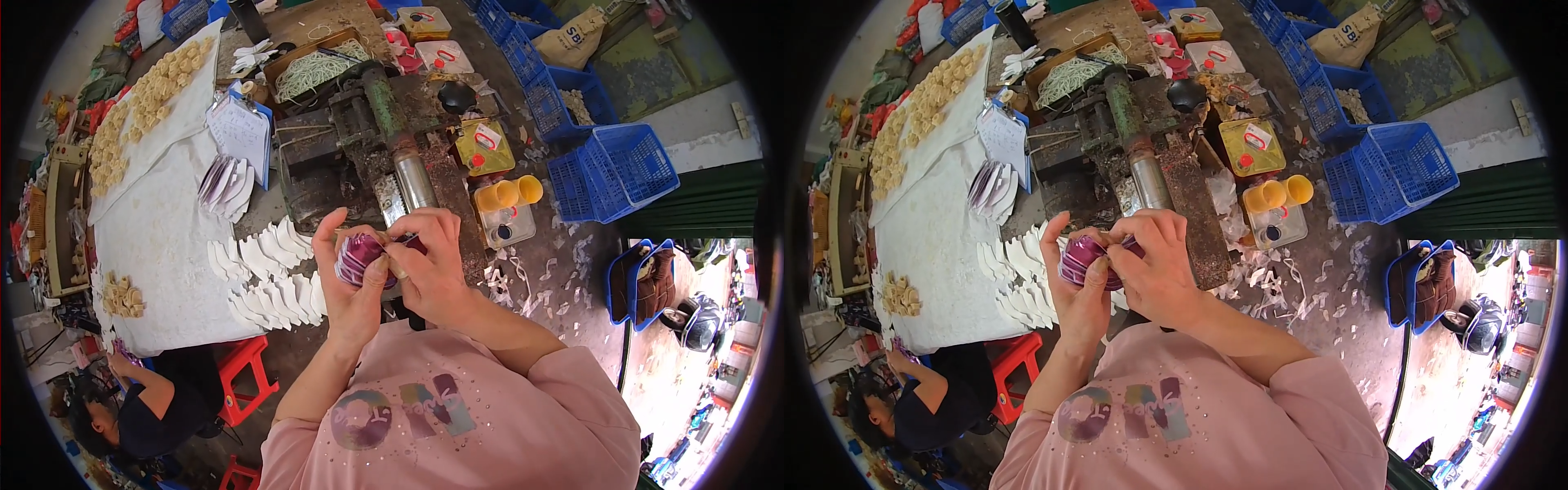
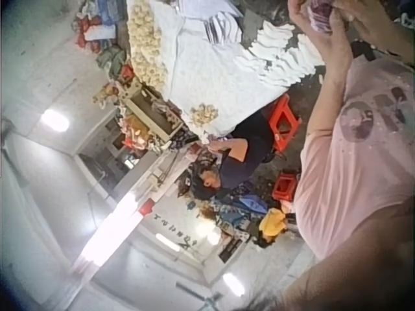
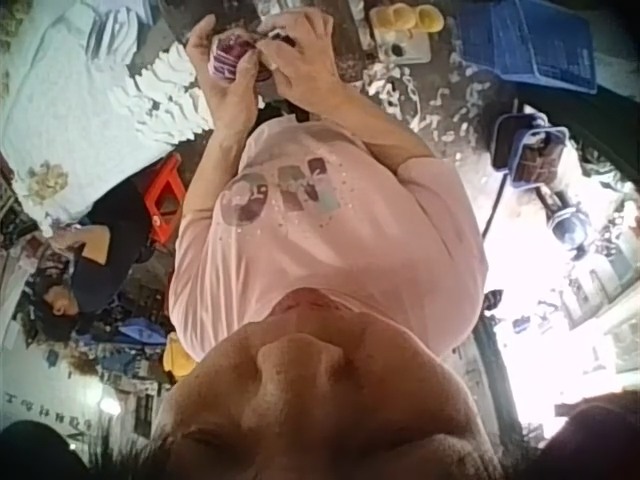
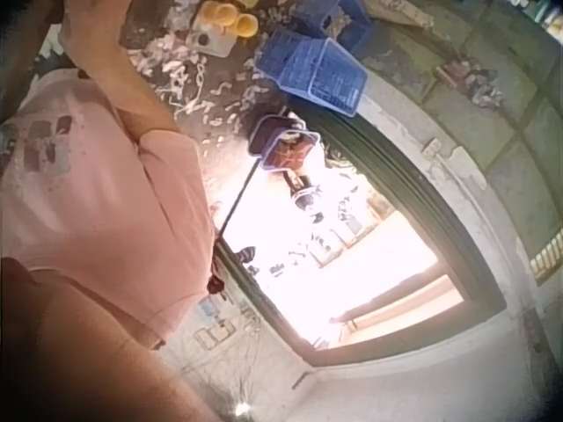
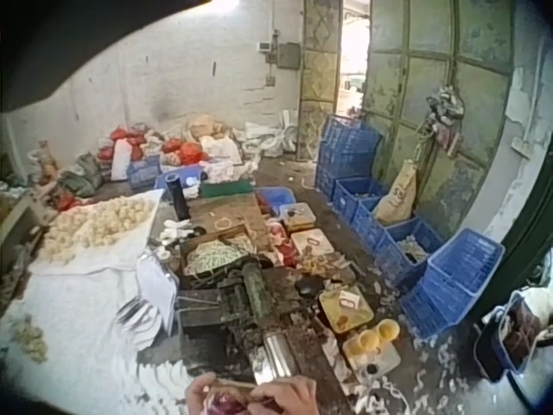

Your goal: The recorder uses a machine to smooth or grind small white shoe components, picking them up from a pile and organizing them after processing.

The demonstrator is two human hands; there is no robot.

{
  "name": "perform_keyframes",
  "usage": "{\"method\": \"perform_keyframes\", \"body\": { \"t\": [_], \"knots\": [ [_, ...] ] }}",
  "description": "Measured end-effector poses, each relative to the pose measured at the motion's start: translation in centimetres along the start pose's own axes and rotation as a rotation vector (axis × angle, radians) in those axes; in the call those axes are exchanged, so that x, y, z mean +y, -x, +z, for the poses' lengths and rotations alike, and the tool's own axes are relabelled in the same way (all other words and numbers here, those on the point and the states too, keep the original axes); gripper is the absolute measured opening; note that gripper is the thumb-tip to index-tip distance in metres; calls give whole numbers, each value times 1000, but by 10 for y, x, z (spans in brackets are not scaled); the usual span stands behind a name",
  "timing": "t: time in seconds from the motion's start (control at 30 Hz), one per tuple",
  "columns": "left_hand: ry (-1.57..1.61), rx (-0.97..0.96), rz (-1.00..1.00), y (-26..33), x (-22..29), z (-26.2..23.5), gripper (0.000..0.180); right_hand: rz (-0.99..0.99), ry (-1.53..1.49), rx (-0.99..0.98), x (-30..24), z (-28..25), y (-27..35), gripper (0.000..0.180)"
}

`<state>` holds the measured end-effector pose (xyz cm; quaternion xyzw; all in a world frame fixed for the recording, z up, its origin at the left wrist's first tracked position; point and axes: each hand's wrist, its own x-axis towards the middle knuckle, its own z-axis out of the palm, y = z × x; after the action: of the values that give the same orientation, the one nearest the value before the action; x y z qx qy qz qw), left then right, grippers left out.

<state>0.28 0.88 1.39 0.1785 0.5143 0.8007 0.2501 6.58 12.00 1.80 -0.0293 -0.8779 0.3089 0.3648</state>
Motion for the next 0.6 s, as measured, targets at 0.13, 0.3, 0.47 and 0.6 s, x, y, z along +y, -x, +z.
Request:
{"method": "perform_keyframes", "body": {
  "t": [0.13, 0.3, 0.47, 0.6],
  "knots": [
    [-24, 36, 18, 0, -1, 3, 58, -51, 70, -22, 0, -3, -4, 19],
    [-4, 101, -64, -5, 12, 2, 54, 13, -233, -153, 13, -24, -11, 17],
    [-221, 198, -35, -15, 1, -53, 38, 378, 99, -161, 56, -86, -23, 19],
    [-764, -267, -42, -4, -9, -37, 51, 470, 300, -719, 92, -89, -3, 24]
  ]
}}
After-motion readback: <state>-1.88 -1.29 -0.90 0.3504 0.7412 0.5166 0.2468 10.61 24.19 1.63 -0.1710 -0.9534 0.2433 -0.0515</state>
